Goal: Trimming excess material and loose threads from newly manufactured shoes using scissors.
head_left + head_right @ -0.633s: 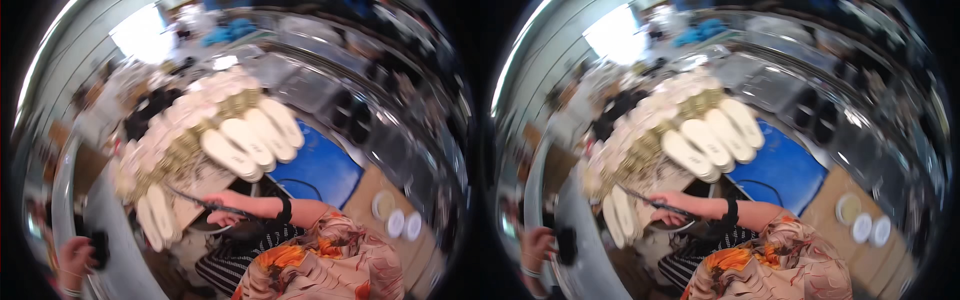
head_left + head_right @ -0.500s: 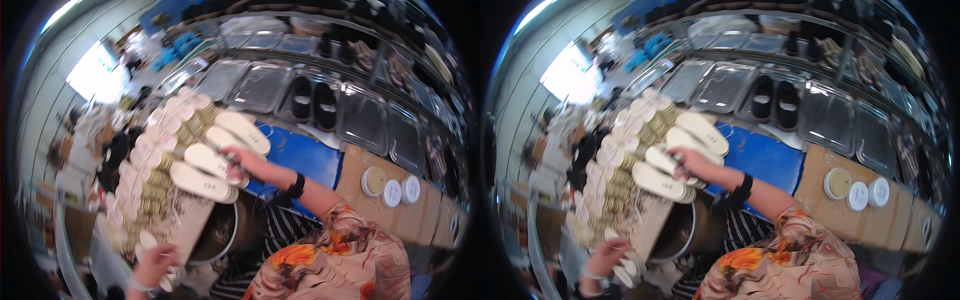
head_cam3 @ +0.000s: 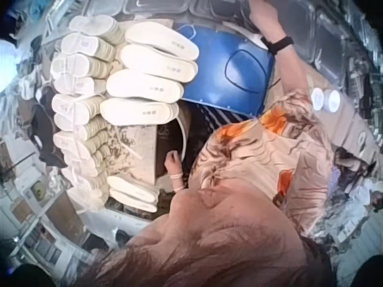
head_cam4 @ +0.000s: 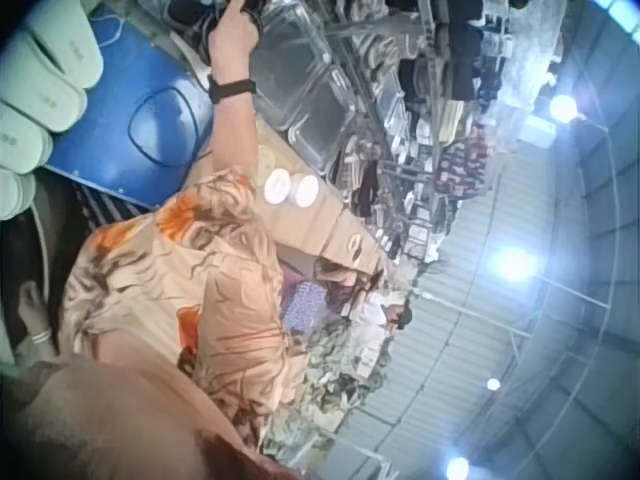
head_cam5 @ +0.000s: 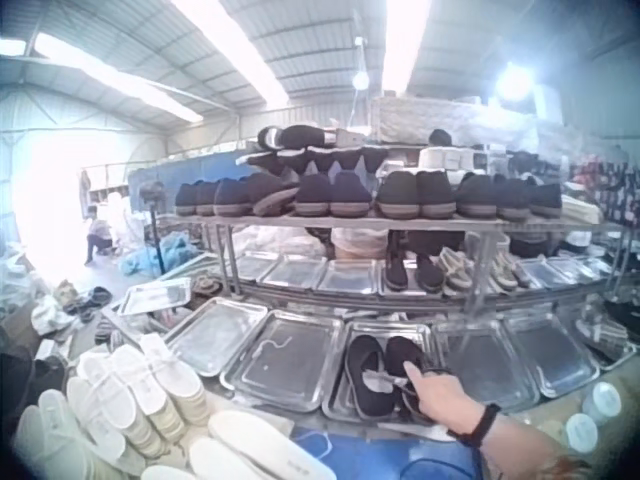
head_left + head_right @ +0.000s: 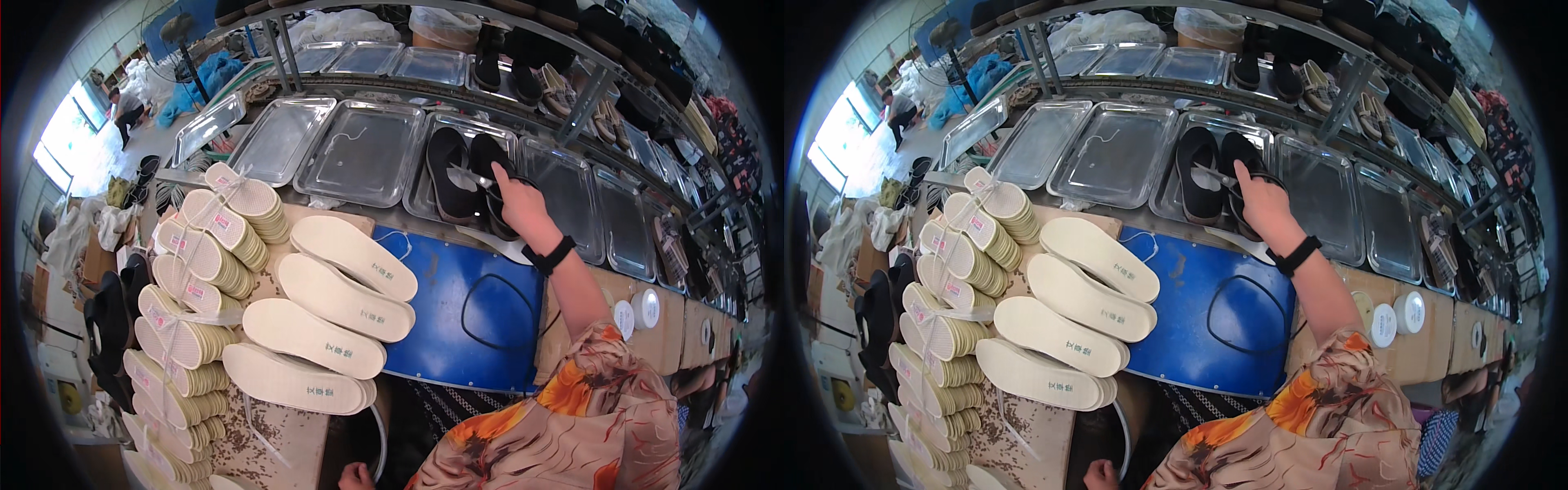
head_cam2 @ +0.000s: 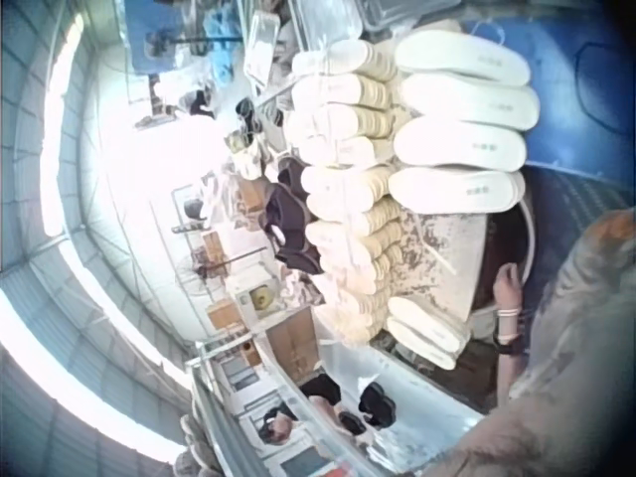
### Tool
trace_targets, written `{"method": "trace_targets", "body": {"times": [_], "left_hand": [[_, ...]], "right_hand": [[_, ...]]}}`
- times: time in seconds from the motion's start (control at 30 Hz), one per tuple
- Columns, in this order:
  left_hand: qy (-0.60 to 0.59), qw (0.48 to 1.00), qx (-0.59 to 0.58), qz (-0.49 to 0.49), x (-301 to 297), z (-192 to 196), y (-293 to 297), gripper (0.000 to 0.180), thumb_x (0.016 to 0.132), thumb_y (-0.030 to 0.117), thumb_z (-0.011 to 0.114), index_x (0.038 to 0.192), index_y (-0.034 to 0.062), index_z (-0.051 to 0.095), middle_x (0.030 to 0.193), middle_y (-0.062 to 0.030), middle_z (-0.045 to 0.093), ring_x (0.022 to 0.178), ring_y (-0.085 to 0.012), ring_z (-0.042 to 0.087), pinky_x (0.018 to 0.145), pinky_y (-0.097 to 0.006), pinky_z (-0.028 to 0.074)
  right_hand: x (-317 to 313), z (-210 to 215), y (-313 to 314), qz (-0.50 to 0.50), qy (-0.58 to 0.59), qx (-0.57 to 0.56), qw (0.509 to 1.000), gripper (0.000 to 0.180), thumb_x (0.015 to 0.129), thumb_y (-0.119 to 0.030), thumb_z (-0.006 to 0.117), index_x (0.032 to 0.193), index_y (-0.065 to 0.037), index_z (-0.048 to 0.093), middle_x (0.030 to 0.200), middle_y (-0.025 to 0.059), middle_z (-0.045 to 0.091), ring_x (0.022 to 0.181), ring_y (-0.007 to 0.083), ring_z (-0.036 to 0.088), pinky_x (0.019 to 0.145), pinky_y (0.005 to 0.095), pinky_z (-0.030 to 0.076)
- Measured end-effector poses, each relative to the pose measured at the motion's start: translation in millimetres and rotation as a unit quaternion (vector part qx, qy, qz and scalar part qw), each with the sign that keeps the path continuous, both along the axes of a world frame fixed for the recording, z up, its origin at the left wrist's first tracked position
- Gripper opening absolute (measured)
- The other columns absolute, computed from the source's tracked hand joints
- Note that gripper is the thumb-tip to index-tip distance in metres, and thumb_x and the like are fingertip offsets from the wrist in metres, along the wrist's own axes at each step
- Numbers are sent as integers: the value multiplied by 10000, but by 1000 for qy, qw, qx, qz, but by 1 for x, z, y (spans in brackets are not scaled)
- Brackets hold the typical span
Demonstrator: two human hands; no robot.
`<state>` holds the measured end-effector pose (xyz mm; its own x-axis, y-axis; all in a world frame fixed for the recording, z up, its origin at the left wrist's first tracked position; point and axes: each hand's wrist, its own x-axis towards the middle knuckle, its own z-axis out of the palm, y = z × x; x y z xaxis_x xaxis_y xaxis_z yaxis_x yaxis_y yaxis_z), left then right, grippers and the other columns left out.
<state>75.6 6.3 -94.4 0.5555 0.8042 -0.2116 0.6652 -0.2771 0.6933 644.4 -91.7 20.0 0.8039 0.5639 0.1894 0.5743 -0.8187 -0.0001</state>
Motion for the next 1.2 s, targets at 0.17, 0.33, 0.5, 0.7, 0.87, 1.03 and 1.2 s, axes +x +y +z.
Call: {"method": "trace_targets", "body": {"times": [0.17,0.33,0.5,0.7,0.87,1.03,1.2], "left_hand": [[20,996,77,44,17,-2,-20,283,899,244,458,901,17,628,833,-189,621,755,-363,594,655,-411,470],[22,992,106,69,7,-6,-31,305,906,252,437,884,19,632,829,-184,624,743,-361,593,643,-418,465],[-34,992,83,94,-7,-33,-18,137,832,138,541,800,32,621,724,-162,612,681,-339,606,614,-394,481],[-210,957,-191,65,-3,81,-2,190,910,169,503,994,18,583,886,-33,628,753,-105,592,655,-223,480],[-410,839,-338,116,5,155,-12,426,945,240,443,1317,62,336,1187,-100,495,989,-173,561,790,-272,485],[-520,779,-117,331,-8,129,-30,524,906,283,510,1326,61,288,1155,-111,493,972,-181,524,836,-296,435],[-278,870,-9,406,-108,-45,-43,618,820,312,614,1278,-23,368,1210,-228,462,1093,-285,478,946,-351,367]], "right_hand": [[-8,-10,-1,49,21,146,988,626,720,5,488,1315,-112,332,997,201,568,855,382,575,710,432,477],[-23,2,58,151,88,95,980,612,697,-22,519,1281,-90,351,1020,209,581,900,359,579,753,430,468],[-1,4,51,71,85,148,983,626,612,-172,629,1197,-95,418,875,201,629,815,380,609,721,443,483],[-93,120,26,169,114,495,845,628,627,-98,707,1199,-5,463,1136,139,542,1048,238,523,908,293,393],[-292,130,28,402,157,452,781,674,633,-68,698,1250,-31,428,1090,149,574,965,224,572,828,287,434],[-422,83,16,680,202,142,691,626,694,-146,672,1262,-90,417,847,157,619,650,320,612,534,379,486],[-487,-13,19,741,331,0,584,686,701,-142,630,1302,-83,304,762,153,606,660,324,609,543,403,477]]}}
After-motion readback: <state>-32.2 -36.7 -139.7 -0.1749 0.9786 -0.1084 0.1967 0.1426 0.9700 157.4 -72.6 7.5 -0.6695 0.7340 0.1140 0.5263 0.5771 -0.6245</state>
